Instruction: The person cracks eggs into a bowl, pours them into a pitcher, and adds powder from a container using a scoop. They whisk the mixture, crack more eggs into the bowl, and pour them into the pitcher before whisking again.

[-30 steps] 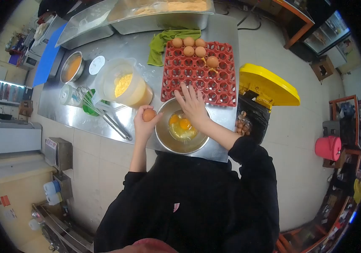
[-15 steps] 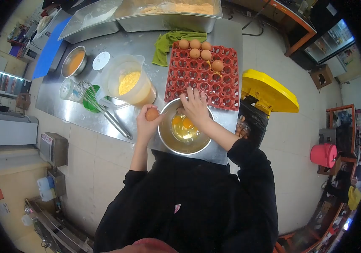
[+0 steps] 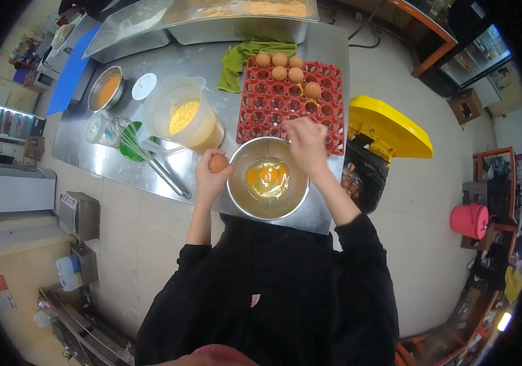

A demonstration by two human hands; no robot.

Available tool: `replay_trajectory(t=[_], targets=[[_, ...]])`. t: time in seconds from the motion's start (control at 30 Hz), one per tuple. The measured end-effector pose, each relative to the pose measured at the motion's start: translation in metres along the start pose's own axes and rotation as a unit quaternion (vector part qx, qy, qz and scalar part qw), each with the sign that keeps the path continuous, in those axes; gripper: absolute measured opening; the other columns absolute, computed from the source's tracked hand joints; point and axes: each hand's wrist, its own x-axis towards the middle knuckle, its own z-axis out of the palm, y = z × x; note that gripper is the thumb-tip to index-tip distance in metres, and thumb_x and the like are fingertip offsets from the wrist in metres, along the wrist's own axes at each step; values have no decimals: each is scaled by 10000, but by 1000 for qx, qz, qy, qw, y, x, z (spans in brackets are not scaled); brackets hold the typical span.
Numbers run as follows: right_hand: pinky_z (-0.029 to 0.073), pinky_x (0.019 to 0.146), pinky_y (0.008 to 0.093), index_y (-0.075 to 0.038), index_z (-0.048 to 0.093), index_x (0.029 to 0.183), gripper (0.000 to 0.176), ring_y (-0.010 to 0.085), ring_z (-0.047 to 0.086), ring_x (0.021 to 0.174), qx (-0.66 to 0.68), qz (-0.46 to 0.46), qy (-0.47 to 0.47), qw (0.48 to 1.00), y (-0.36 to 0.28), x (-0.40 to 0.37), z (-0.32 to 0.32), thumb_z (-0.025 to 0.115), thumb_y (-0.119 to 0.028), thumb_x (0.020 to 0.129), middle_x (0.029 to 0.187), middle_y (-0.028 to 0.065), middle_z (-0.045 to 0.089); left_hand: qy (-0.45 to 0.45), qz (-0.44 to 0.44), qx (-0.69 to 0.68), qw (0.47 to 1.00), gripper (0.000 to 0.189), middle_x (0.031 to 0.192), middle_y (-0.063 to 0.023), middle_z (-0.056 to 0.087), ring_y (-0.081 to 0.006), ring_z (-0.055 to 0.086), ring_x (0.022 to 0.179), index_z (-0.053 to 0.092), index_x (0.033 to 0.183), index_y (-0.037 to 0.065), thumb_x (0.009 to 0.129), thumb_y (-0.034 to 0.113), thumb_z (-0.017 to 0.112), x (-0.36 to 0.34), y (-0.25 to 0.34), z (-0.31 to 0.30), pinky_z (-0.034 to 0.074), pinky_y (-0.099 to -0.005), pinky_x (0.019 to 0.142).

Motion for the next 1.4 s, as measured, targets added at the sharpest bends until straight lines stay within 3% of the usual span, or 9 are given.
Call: replay_trajectory(t=[0.2, 0.3, 0.4, 0.47, 0.53, 0.67, 0.87, 1.17, 1.4], targets=[[454, 692, 294, -11, 639, 988, 158, 218, 570, 761, -82, 126, 251, 956, 45, -62, -106, 588, -18, 839, 846, 107, 598, -5, -9, -12, 1000, 306, 825, -44, 591, -115, 558, 760, 553, 926, 38, 675, 47, 729, 1, 3, 1, 468, -252, 702], [462, 702, 317, -21, 595, 1094, 269, 233, 573, 759, -247, 116, 96, 957, 162, -161, -84, 616, -50, 827, 845, 122, 594, -1, -14, -14, 1000, 313, 815, -37, 586, -106, 553, 744, 554, 928, 42, 679, 54, 742, 2, 12, 0, 468, -246, 689], [470, 678, 351, -27, 557, 1078, 281, 253, 578, 717, -346, 292, -86, 887, 205, -230, -61, 638, -81, 814, 792, 135, 582, -9, -6, -2, 1000, 305, 811, -34, 586, -107, 554, 742, 555, 928, 41, 689, 56, 745, 3, 16, 1, 468, -244, 690], [463, 640, 340, -30, 534, 995, 228, 233, 556, 657, -192, 364, 64, 909, 210, -221, -56, 649, -108, 814, 732, 114, 556, -5, -3, 12, 1000, 303, 802, -30, 585, -104, 555, 743, 554, 927, 41, 693, 55, 746, 2, 18, 0, 468, -240, 689], [418, 560, 287, -43, 472, 801, 232, 143, 477, 575, -54, 364, 186, 911, 162, -170, -67, 667, -167, 823, 639, 39, 482, 2, -14, -2, 1000, 297, 790, -33, 588, -106, 558, 738, 554, 920, 39, 694, 58, 745, 0, 20, -3, 468, -242, 682], [356, 498, 248, -47, 445, 707, 311, 67, 392, 558, 208, 391, -1, 896, 52, -115, -52, 665, -223, 839, 590, -16, 407, 13, -52, -93, 994, 278, 786, -36, 598, -109, 570, 743, 556, 914, 35, 703, 58, 736, -3, 7, -6, 472, -243, 678], [352, 480, 242, 17, 587, 771, 111, 50, 427, 541, 280, 312, -165, 893, 25, -101, -5, 577, -83, 816, 608, -13, 509, 3, -156, -243, 957, 258, 807, -35, 601, -101, 569, 732, 553, 942, 57, 741, 47, 715, -9, -10, -4, 458, -230, 651], [428, 541, 201, 46, 639, 828, 150, 51, 544, 597, 347, 367, -78, 860, -7, -26, -72, 510, 33, 752, 719, 14, 629, -22, -239, -415, 877, 249, 827, -53, 568, -127, 536, 686, 522, 996, 50, 787, 67, 657, -4, -25, -15, 412, -224, 584], [382, 524, 190, 35, 616, 780, 124, 37, 480, 572, 215, 266, 30, 939, -73, 86, -117, 515, -24, 741, 667, -12, 568, -99, -267, -353, 891, 265, 848, -60, 583, -119, 536, 693, 532, 1009, 48, 791, 102, 672, 9, -35, -28, 422, -225, 579]])
